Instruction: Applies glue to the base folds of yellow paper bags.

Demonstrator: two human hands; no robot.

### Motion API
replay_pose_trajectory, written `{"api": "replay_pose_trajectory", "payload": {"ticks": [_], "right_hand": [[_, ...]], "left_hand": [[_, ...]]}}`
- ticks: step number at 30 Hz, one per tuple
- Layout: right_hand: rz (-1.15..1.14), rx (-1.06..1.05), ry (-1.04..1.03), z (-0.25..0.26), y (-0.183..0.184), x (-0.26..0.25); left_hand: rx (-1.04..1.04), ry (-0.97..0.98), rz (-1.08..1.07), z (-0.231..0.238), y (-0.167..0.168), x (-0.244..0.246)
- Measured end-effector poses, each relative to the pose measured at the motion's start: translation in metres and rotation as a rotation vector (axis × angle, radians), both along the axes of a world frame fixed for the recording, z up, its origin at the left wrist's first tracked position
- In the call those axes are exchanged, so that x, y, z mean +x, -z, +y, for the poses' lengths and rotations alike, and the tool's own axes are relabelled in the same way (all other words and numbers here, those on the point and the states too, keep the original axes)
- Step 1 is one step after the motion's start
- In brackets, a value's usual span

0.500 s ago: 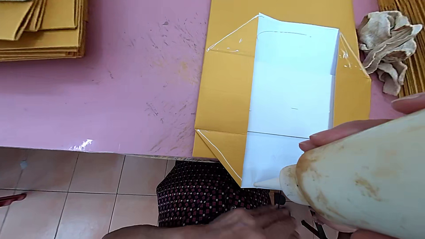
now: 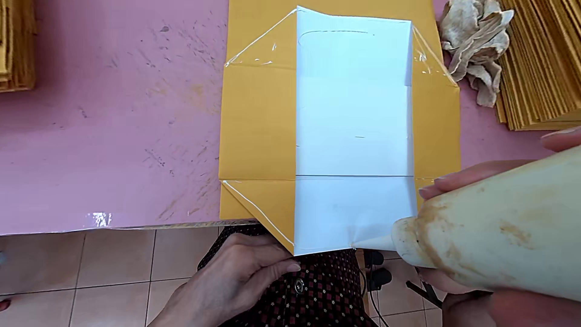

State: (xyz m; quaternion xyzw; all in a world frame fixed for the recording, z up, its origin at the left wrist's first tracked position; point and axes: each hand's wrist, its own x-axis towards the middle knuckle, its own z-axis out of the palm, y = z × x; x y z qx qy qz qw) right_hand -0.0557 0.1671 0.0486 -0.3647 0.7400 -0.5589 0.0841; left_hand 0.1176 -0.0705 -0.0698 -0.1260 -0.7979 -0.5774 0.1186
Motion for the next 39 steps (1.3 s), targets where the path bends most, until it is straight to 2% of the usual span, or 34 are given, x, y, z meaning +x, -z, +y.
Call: {"api": "replay_pose_trajectory", "payload": {"ticks": [5, 11, 13, 15, 19, 29, 35, 39], "right_hand": [[0.073, 0.002, 0.011, 0.015, 0.001, 0.003], [0.107, 0.016, 0.107, 0.028, -0.001, -0.001], [0.104, 0.035, 0.075, 0.033, -0.002, -0.001], [0.057, 0.069, 0.011, 0.039, -0.005, -0.003], [0.017, 0.068, 0.027, 0.047, -0.007, -0.007], [0.088, 0.086, 0.117, 0.067, -0.003, -0.007], [0.053, 0.077, 0.107, 0.063, 0.002, -0.004], [0.045, 0.055, 0.012, 0.049, 0.001, -0.001]], "left_hand": [[0.142, -0.008, -0.003, -0.005, 0.002, 0.000], [0.206, -0.034, -0.032, -0.007, 0.000, 0.002], [0.227, -0.046, -0.042, -0.007, -0.001, 0.002], [0.235, -0.050, -0.052, -0.007, -0.001, 0.002], [0.247, -0.059, -0.060, -0.006, -0.003, 0.002], [0.252, -0.062, -0.072, -0.006, -0.005, 0.002], [0.263, -0.065, -0.116, -0.007, -0.007, 0.004], [0.264, -0.067, -0.096, -0.006, -0.008, 0.003]]}}
